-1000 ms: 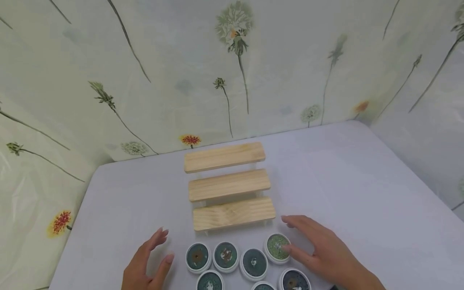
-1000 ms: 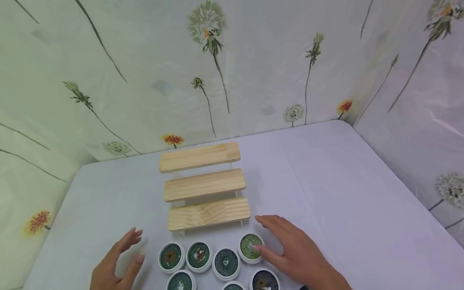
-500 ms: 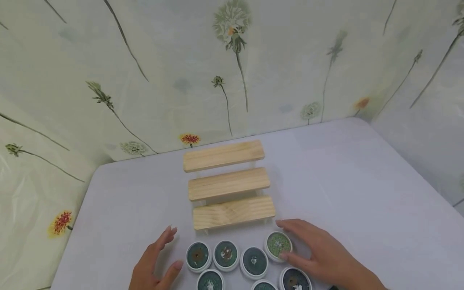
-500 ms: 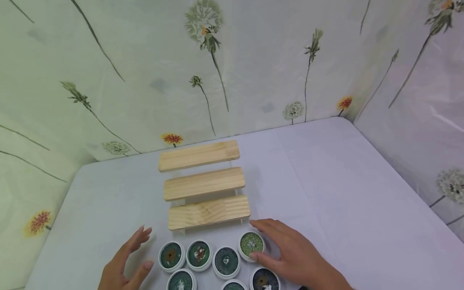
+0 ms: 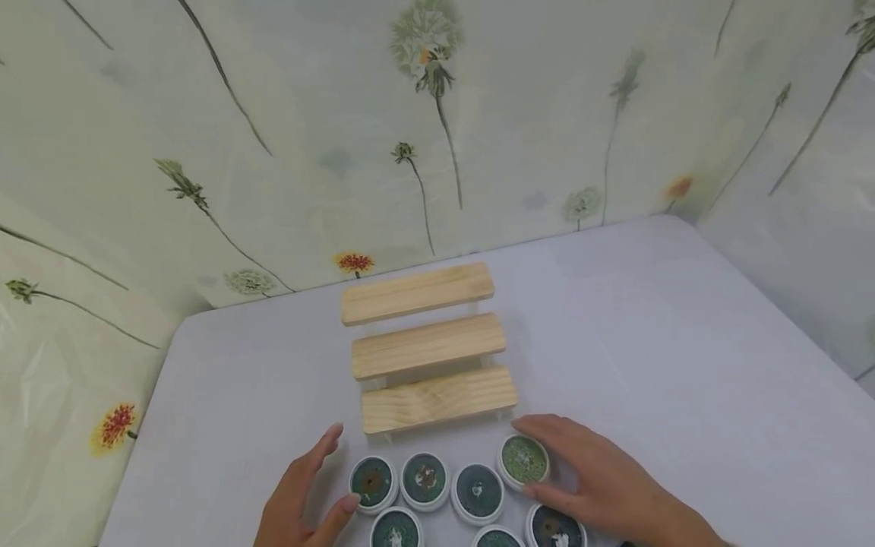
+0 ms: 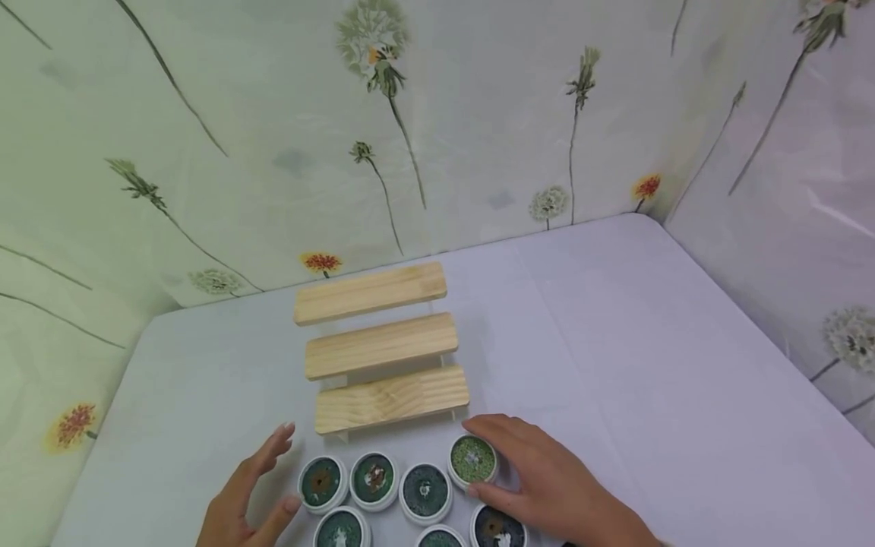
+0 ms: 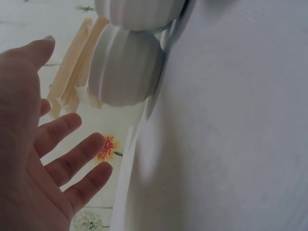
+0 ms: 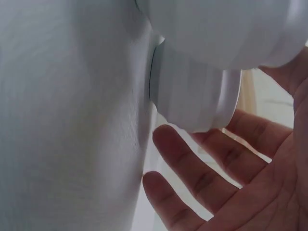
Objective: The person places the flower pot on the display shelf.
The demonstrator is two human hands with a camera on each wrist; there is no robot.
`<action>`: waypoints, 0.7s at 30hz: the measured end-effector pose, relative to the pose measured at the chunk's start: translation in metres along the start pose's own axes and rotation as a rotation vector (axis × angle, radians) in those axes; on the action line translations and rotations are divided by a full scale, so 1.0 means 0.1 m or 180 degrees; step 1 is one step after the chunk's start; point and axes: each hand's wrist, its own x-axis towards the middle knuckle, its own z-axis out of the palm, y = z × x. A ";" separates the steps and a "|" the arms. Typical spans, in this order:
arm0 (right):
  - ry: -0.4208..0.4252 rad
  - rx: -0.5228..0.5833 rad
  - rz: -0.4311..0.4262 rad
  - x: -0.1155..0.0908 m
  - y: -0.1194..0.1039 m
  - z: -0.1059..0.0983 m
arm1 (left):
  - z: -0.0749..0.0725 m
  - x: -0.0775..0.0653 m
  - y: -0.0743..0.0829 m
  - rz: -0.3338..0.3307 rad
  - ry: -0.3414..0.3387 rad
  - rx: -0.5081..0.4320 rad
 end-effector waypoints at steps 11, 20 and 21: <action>-0.0220 0.0330 0.0188 0.00 -0.06 -0.03 | 0.03 0.16 0.14 0.0161 -0.0231 0.0158; -0.0351 0.0528 0.0328 0.01 -0.06 -0.03 | 0.09 0.27 0.17 0.0444 -0.0187 0.0130; -0.0368 0.0533 0.0326 0.02 -0.06 -0.04 | 0.10 0.28 0.17 0.0481 -0.0190 0.0126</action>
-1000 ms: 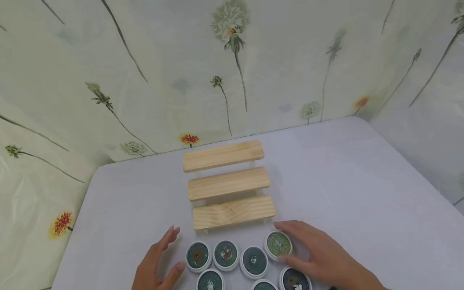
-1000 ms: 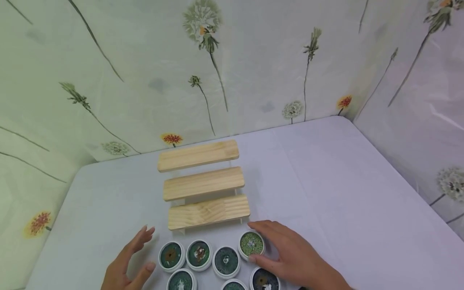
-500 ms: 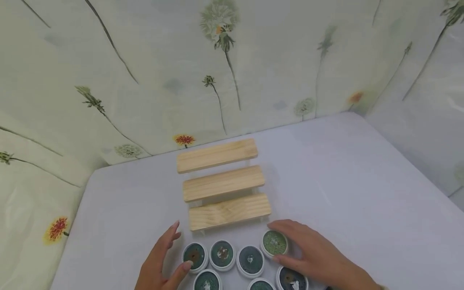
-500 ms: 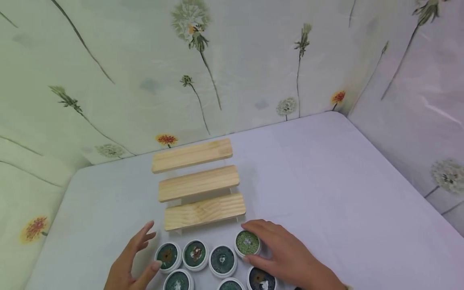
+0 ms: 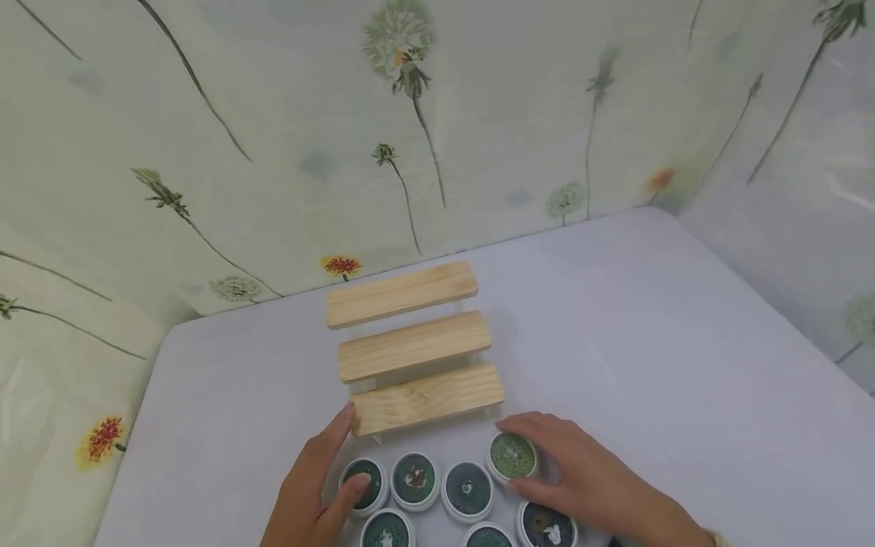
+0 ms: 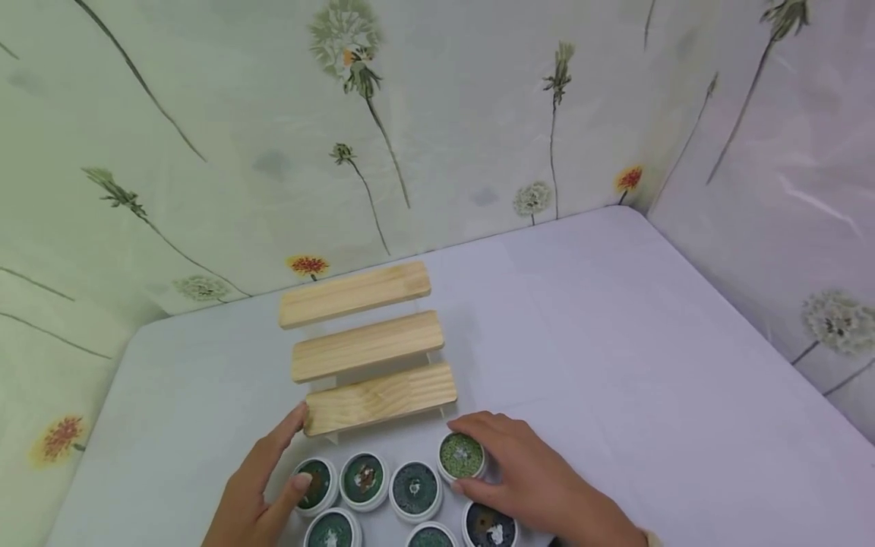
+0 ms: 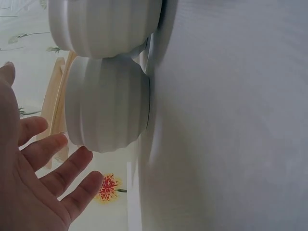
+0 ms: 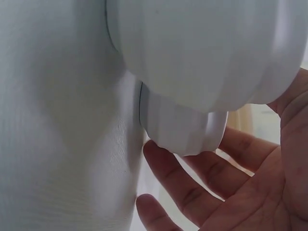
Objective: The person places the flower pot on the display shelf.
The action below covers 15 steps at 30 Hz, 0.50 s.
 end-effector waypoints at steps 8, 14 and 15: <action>-0.0137 0.0134 0.0088 0.03 -0.03 -0.03 | 0.00 0.00 -0.02 -0.0011 -0.0139 0.0047; -0.0114 0.0156 0.0096 0.02 -0.02 -0.02 | 0.01 -0.01 -0.02 -0.0111 -0.0152 0.0201; -0.0107 0.0147 0.0086 0.01 -0.02 -0.02 | 0.01 -0.01 -0.02 -0.0142 -0.0155 0.0217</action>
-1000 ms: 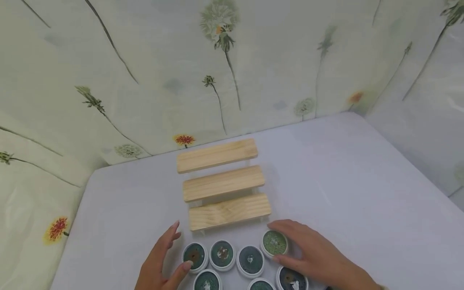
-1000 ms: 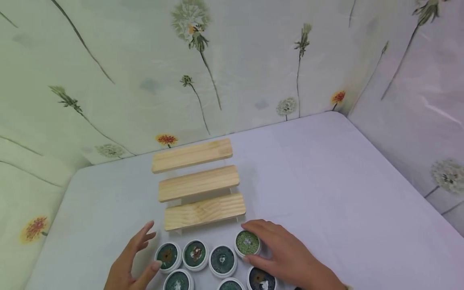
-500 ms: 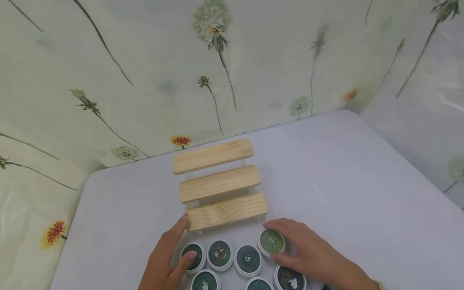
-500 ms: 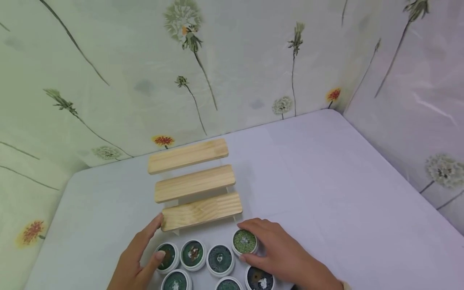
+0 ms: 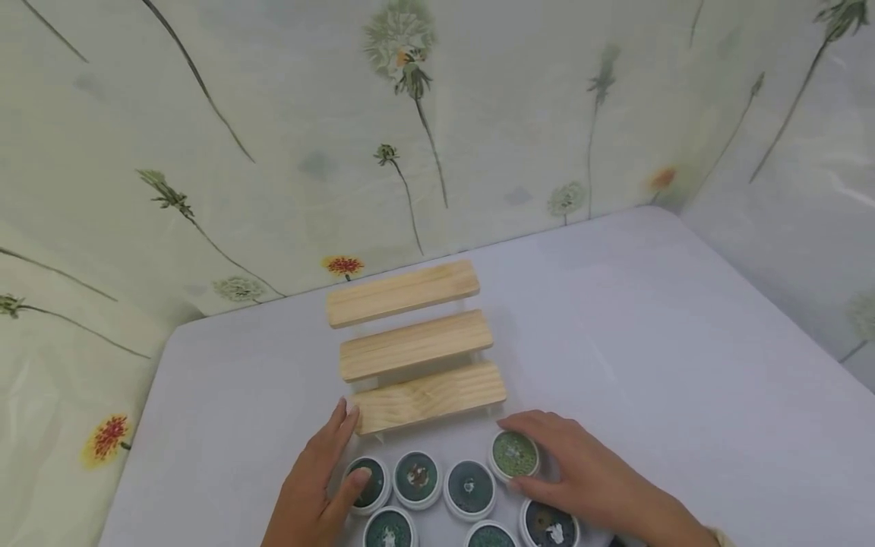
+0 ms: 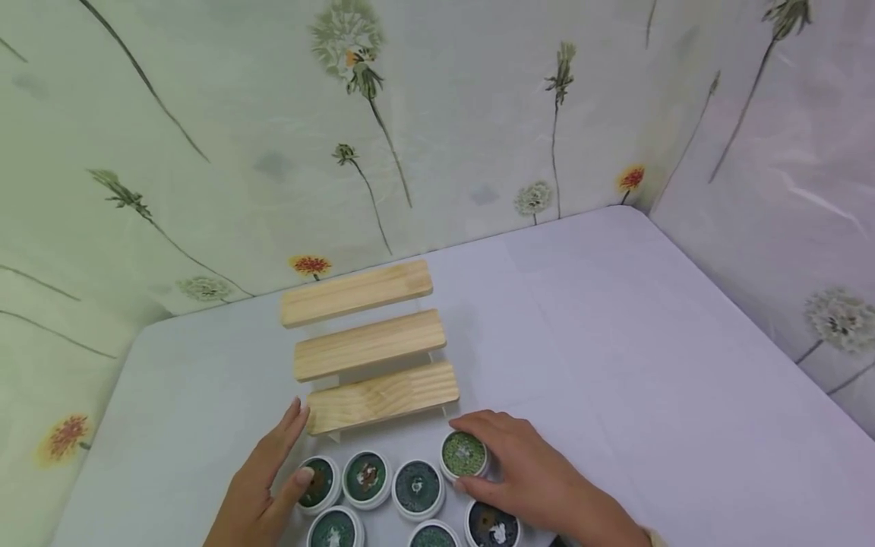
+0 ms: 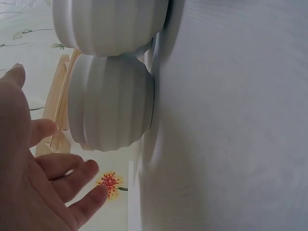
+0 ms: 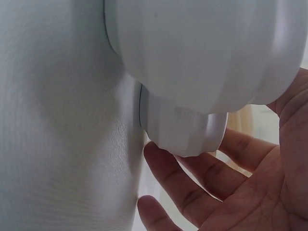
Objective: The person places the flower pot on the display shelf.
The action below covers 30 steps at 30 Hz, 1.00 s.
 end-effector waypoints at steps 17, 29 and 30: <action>0.0108 -0.0278 -0.0193 0.00 0.03 0.03 | 0.03 0.01 -0.06 0.0040 -0.0122 -0.0026; 0.0264 -0.0419 -0.0324 0.01 0.06 0.04 | 0.04 -0.01 -0.07 -0.0011 -0.0122 -0.0049; 0.0294 -0.0437 -0.0339 0.01 0.07 0.05 | 0.05 -0.01 -0.07 -0.0033 -0.0130 -0.0069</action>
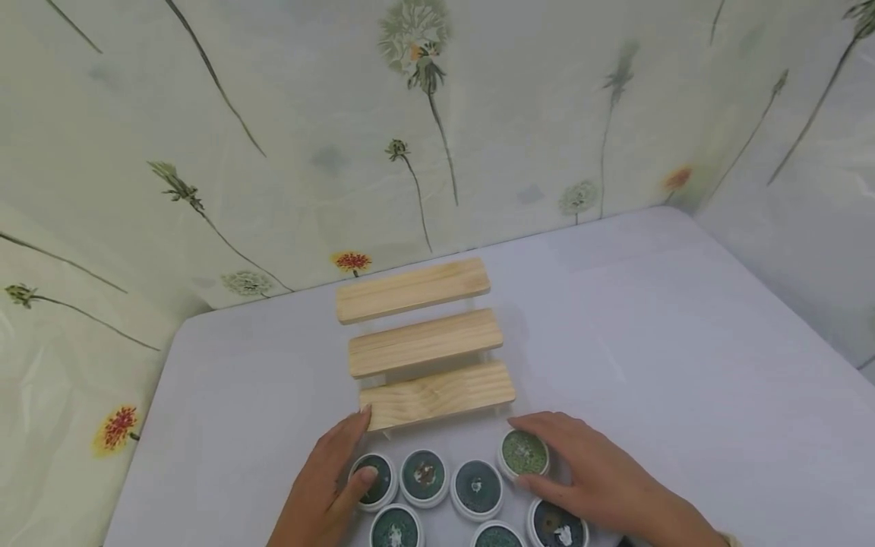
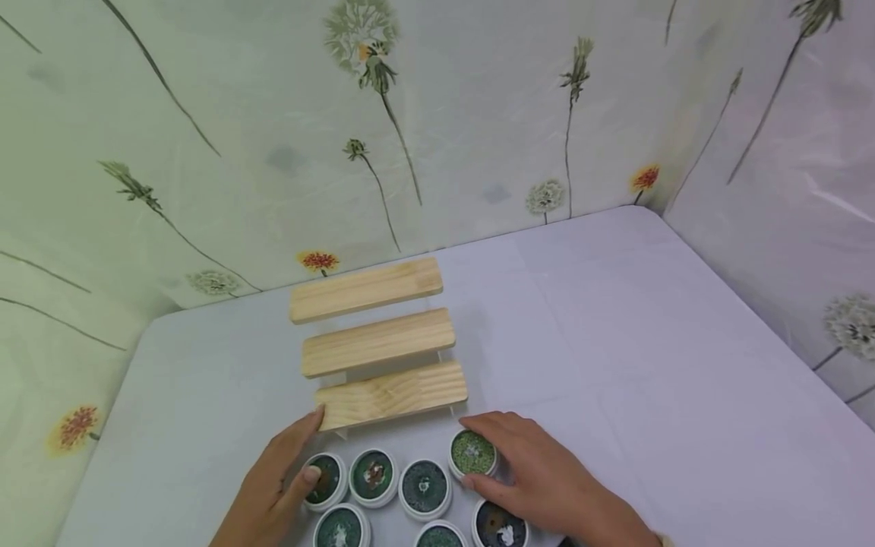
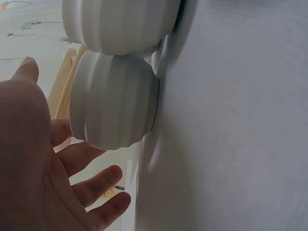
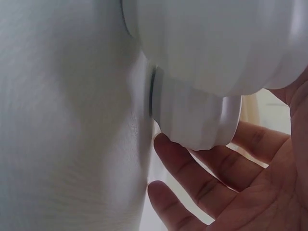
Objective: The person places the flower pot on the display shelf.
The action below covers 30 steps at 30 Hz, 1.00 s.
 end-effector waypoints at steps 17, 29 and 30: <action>0.0288 -0.0162 0.0228 0.01 0.02 -0.02 | 0.01 -0.02 -0.01 -0.0116 -0.0116 -0.0143; 0.0443 -0.0045 0.0146 0.03 0.07 0.01 | 0.03 -0.03 -0.05 -0.0077 -0.0129 -0.0257; 0.0414 -0.0033 0.0164 0.03 0.07 0.01 | 0.03 -0.03 -0.06 -0.0059 -0.0128 -0.0259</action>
